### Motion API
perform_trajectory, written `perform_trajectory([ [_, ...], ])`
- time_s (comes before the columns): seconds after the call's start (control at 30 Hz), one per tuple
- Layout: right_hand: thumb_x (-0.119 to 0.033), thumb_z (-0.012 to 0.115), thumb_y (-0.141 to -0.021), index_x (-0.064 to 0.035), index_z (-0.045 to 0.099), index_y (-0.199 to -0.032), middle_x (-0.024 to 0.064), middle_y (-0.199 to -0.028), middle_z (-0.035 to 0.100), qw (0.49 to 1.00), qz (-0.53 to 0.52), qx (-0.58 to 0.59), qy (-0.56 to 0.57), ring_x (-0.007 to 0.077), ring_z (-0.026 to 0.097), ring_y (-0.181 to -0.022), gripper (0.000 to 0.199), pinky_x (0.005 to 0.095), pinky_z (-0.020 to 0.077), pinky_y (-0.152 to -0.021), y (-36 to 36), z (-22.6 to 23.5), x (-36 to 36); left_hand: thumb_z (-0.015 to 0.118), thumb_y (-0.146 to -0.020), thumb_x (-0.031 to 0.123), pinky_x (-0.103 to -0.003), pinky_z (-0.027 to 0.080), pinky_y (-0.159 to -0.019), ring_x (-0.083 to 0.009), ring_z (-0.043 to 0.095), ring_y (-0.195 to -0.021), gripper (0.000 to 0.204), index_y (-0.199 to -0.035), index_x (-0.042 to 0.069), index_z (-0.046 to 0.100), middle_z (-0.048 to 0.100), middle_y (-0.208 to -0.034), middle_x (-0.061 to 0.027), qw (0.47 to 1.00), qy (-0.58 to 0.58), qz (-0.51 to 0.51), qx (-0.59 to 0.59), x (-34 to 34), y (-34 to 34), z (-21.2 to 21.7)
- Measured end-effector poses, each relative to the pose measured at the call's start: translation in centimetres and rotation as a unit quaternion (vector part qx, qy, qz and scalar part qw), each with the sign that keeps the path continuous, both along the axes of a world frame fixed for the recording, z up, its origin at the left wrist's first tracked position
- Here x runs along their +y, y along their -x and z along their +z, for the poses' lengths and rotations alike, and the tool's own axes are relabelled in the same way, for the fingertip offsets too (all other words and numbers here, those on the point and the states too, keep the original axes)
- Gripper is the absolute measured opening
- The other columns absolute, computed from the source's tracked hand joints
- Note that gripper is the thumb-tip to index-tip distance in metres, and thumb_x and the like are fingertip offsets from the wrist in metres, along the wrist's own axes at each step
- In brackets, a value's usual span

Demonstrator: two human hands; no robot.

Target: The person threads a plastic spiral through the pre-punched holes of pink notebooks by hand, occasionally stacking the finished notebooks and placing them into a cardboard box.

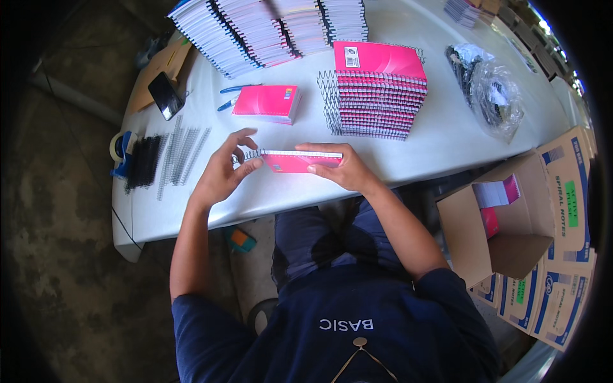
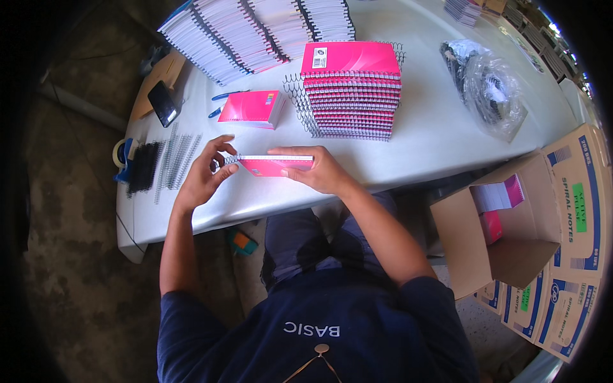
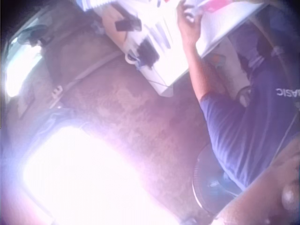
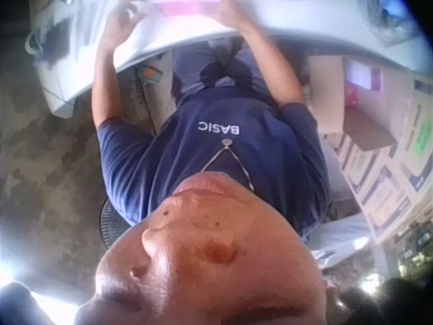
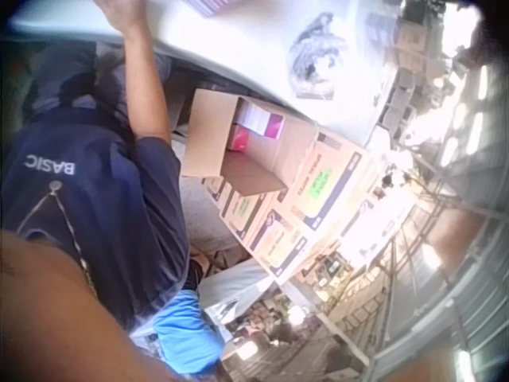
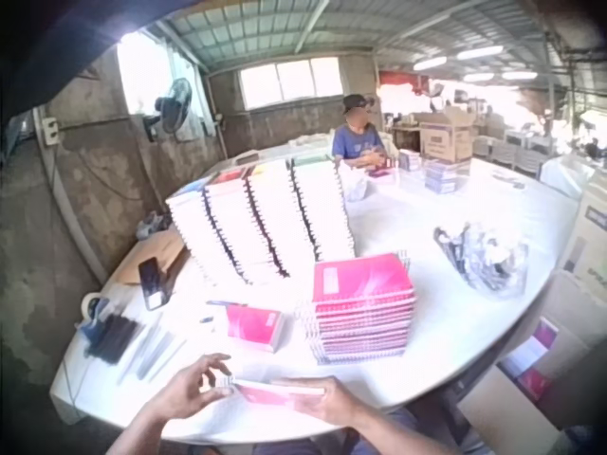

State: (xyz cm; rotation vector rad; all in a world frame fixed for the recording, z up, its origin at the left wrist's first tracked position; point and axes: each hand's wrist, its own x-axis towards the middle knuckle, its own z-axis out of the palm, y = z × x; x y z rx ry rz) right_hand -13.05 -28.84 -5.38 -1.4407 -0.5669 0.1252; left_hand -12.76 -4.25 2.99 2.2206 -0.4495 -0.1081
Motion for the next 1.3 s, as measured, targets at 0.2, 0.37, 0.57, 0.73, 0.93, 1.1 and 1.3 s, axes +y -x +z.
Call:
perform_trajectory([
  [0.2,-0.006,0.058,-0.085,-0.0015,0.06,-0.114,0.0094,-0.101,0.067,0.995,-0.008,0.04,0.087,0.009,0.056,-0.083,0.029,0.0258,0.0467,-0.077,0.1,-0.4,0.1,0.071,-0.075,0.016,-0.036,0.037,-0.087,-0.0244,0.056,-0.093,0.015,-0.084,0.008,0.062,0.061,-0.087,-0.0061,0.952,-0.246,-0.041,-0.176,-1.6,-0.4,1.9],
  [0.37,-0.001,0.057,-0.083,-0.0038,0.06,-0.114,0.0132,-0.102,0.066,0.993,-0.031,-0.064,0.097,0.0147,0.061,-0.086,0.031,0.0272,0.0477,-0.078,0.7,-0.6,0.5,0.075,-0.07,0.026,-0.043,0.032,-0.092,-0.0283,0.049,-0.107,0.037,-0.097,0.009,0.056,0.055,-0.108,-0.0097,0.898,-0.361,-0.066,-0.244,-1.9,0.2,1.6],
  [0.57,0.004,0.055,-0.081,-0.0028,0.06,-0.114,0.0142,-0.106,0.065,0.988,-0.105,-0.109,0.043,0.0239,0.064,-0.095,0.034,0.0294,0.0488,-0.081,3.5,-0.5,2.0,0.055,-0.07,0.068,-0.06,0.007,-0.104,-0.0417,0.016,-0.135,0.097,-0.132,-0.004,0.037,0.031,-0.141,-0.0232,0.901,-0.206,0.03,-0.38,-1.7,4.7,-9.8],
  [0.73,0.004,0.057,-0.079,-0.004,0.06,-0.114,0.0164,-0.109,0.062,0.989,-0.074,-0.121,0.031,0.0301,0.062,-0.099,0.036,0.0325,0.0487,-0.082,4.6,-1.0,3.1,0.037,-0.074,0.077,-0.063,-0.009,-0.101,-0.0476,-0.001,-0.135,0.11,-0.138,-0.01,0.016,0.007,-0.144,-0.033,0.815,-0.213,0.189,-0.505,0.6,3.0,-8.9],
  [0.93,0.006,0.058,-0.079,-0.0029,0.06,-0.113,0.0147,-0.107,0.064,0.984,-0.113,-0.135,0.03,0.0268,0.063,-0.097,0.036,0.0314,0.0489,-0.083,5.3,-1.2,3.8,0.032,-0.072,0.081,-0.063,-0.009,-0.101,-0.0503,-0.004,-0.134,0.111,-0.139,-0.007,0.018,0.003,-0.144,-0.0335,0.833,-0.334,0.007,-0.441,-0.3,7.8,-13.5],
  [1.1,0.009,0.057,-0.077,-0.0028,0.06,-0.113,0.014,-0.107,0.064,0.971,-0.083,-0.217,0.049,0.0273,0.063,-0.096,0.039,0.0319,0.0502,-0.081,5.4,-1.8,3.6,0.031,-0.073,0.081,-0.063,-0.008,-0.101,-0.0544,-0.003,-0.131,0.112,-0.14,-0.006,0.013,0.006,-0.143,-0.0339,0.834,-0.254,0.143,-0.469,-0.2,4.3,-8.9],
  [1.3,0.01,0.057,-0.074,-0.0035,0.061,-0.113,0.0137,-0.106,0.064,0.962,-0.11,-0.24,0.073,0.0273,0.065,-0.091,0.041,0.032,0.0511,-0.078,5.2,-2.0,3.4,0.029,-0.075,0.08,-0.064,-0.007,-0.1,-0.0545,-0.005,-0.131,0.112,-0.139,-0.009,0.013,-0.001,-0.142,-0.037,0.79,-0.231,0.066,-0.564,0.6,5.6,-10.3],
])
